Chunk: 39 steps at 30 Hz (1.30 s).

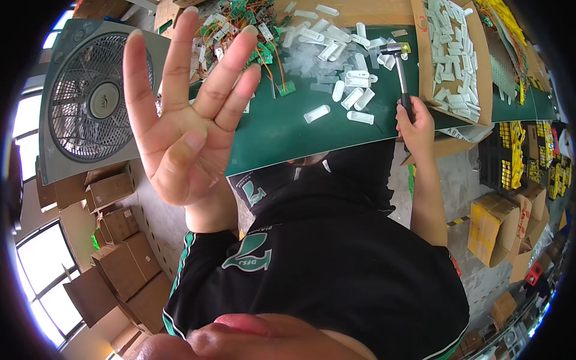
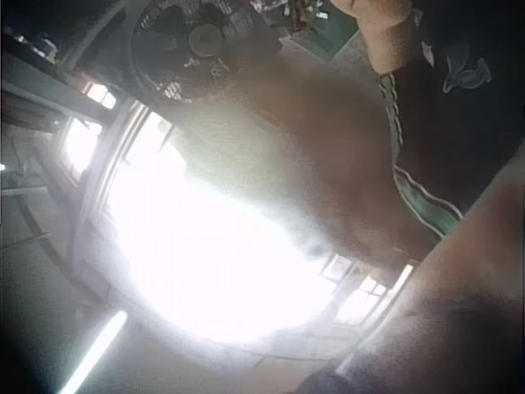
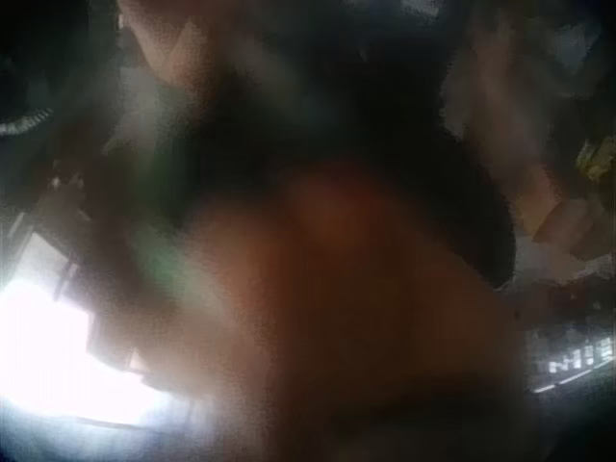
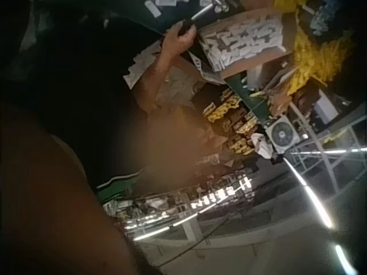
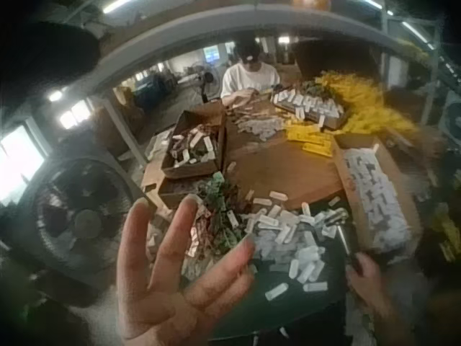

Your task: The person assembles LED light modules and plastic covers by tapping them together with a hammer.

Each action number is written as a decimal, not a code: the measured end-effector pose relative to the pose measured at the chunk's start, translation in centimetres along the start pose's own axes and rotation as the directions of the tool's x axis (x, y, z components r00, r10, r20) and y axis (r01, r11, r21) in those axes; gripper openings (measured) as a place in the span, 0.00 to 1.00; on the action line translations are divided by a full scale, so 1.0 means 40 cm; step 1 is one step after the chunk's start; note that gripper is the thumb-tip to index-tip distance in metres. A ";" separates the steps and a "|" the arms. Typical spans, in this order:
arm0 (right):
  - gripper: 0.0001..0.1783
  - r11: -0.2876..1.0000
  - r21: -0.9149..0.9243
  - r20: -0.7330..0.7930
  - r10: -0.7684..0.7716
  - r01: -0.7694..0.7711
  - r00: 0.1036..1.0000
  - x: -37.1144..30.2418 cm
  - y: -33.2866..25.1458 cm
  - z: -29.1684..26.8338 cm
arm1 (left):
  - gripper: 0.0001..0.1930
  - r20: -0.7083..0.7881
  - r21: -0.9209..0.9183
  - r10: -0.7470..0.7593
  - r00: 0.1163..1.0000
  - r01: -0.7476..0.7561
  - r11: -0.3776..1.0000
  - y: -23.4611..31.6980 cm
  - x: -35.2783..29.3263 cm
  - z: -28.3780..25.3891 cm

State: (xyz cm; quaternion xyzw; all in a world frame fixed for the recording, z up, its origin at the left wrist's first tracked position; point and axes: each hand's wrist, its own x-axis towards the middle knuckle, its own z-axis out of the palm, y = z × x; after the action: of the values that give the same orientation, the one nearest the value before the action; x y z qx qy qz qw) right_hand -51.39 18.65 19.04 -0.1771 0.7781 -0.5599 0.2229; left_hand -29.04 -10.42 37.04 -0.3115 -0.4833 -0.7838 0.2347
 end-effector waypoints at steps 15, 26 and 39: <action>0.11 0.999 -0.044 -0.006 0.020 -0.020 1.000 0.007 -0.013 0.005 | 0.39 -0.101 -0.174 0.030 0.994 -0.047 0.984 -0.015 -0.102 -0.001; 0.10 0.999 -0.027 -0.002 0.017 -0.018 1.000 0.008 -0.006 0.004 | 0.38 -0.118 -0.246 0.042 0.992 -0.070 0.967 -0.034 -0.120 0.005; 0.12 1.000 -0.015 0.005 0.013 -0.013 1.000 0.008 -0.003 0.002 | 0.36 -0.110 -0.314 0.061 0.992 -0.093 0.945 -0.032 -0.127 0.012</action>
State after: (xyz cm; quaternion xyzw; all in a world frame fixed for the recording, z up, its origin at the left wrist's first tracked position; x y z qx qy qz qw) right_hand -51.59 18.39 19.08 -0.1749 0.7828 -0.5522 0.2271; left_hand -26.22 -9.10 32.79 -0.3249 -0.3255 -0.8562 0.2355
